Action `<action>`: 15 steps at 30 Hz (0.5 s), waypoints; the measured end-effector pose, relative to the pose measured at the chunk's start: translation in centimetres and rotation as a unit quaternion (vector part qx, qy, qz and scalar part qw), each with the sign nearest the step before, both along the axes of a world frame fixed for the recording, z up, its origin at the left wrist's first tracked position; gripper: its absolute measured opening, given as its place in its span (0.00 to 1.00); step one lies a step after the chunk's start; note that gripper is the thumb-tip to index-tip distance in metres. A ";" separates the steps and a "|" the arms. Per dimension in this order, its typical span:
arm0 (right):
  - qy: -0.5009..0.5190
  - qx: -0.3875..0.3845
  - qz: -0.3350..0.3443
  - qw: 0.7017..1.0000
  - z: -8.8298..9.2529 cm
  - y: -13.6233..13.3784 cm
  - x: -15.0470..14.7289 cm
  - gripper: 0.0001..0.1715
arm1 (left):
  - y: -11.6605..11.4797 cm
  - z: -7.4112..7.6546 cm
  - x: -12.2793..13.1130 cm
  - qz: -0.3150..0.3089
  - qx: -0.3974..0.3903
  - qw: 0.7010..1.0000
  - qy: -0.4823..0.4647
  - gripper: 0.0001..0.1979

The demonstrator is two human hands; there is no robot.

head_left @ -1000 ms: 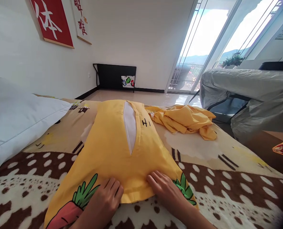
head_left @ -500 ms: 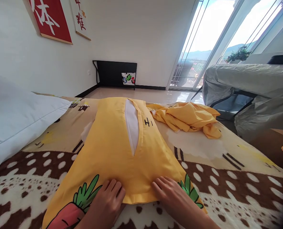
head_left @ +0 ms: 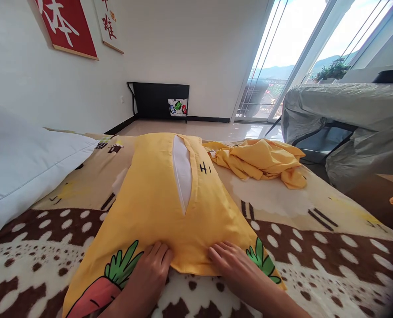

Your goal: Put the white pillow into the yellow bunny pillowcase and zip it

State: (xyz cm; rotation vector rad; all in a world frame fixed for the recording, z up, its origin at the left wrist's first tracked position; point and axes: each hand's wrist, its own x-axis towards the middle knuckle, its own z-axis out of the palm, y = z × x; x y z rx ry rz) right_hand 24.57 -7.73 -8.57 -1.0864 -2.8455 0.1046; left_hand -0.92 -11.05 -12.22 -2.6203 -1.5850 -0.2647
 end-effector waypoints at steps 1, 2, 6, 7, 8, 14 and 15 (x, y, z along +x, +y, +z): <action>0.002 -0.010 -0.002 1.000 0.2 0.0 0.1 0.14 | 0.0 0.2 0.0 -0.003 -0.011 1.000 -0.002 0.13; 0.005 -0.021 -0.002 1.000 0.3 0.0 0.2 0.14 | 0.0 0.4 -0.1 -0.005 -0.020 1.000 -0.005 0.14; 0.007 -0.052 -0.002 0.999 0.9 0.1 0.6 0.12 | -0.4 1.0 -0.4 -0.020 -0.020 0.999 -0.033 0.16; 0.006 -0.057 -0.001 0.998 0.9 0.1 0.6 0.13 | -0.5 1.1 -0.4 -0.030 -0.007 0.999 -0.039 0.17; 0.008 -0.061 0.001 0.998 1.0 0.1 0.7 0.13 | -0.7 1.1 -0.4 -0.041 0.014 0.998 -0.044 0.17; 0.025 -0.072 -0.001 0.997 1.6 0.1 0.9 0.14 | -1.3 1.5 -0.4 -0.104 0.117 0.985 -0.069 0.15; 0.024 -0.074 -0.001 0.997 1.8 0.1 0.9 0.14 | -1.3 1.6 -0.4 -0.105 0.122 0.984 -0.072 0.15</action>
